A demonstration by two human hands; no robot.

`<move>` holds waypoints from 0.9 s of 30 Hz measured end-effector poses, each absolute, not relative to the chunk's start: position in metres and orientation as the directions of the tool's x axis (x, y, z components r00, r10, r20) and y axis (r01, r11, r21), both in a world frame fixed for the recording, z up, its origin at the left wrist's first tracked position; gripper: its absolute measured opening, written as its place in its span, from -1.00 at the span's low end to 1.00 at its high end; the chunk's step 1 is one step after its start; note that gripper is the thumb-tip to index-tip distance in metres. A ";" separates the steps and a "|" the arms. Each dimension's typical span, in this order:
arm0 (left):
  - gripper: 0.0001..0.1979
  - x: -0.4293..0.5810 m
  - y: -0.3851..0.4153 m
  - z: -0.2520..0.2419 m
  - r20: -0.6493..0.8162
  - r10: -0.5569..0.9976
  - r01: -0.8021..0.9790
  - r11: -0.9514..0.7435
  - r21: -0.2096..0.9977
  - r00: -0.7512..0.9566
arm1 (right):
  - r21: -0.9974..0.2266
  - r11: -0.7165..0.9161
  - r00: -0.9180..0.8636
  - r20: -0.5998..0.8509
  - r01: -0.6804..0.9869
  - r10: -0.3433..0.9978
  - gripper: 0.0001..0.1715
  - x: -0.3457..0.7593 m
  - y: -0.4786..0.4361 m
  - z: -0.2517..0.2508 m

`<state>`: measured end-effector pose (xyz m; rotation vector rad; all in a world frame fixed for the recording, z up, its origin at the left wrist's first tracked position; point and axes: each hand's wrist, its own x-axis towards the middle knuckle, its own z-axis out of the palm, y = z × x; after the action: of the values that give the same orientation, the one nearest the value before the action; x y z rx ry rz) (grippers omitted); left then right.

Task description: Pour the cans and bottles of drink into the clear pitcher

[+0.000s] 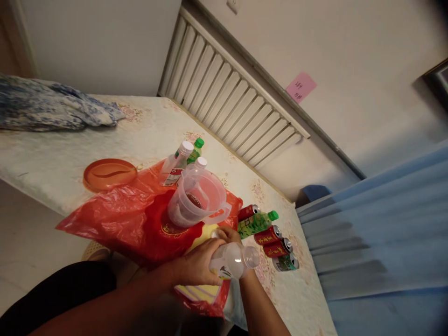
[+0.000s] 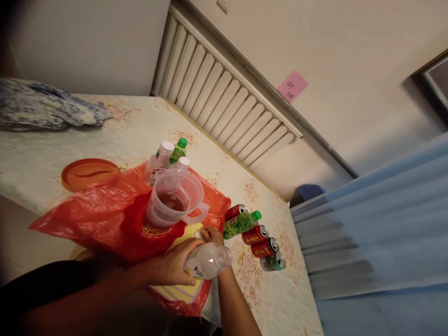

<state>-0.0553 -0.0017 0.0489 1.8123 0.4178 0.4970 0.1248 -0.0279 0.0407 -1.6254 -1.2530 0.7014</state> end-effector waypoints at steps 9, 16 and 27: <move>-0.21 -0.059 -0.002 0.049 0.138 0.498 -0.005 -0.260 0.966 0.856 | -0.925 0.031 0.310 0.158 0.377 0.938 -0.53 0.128 -0.011 0.089; -0.26 -0.065 0.004 0.053 0.117 0.490 -0.021 -0.198 0.980 0.864 | -0.990 0.067 0.056 0.074 0.122 0.996 -0.42 0.101 0.009 0.098; -0.16 -0.083 0.022 0.055 0.100 0.384 -0.036 -0.170 0.985 0.918 | -0.978 0.181 0.111 0.169 -0.105 0.979 -0.51 0.075 0.032 0.110</move>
<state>-0.0830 0.0220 0.0551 1.7078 0.2668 0.3793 0.0747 0.0320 0.1097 -1.0442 -1.1305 1.0586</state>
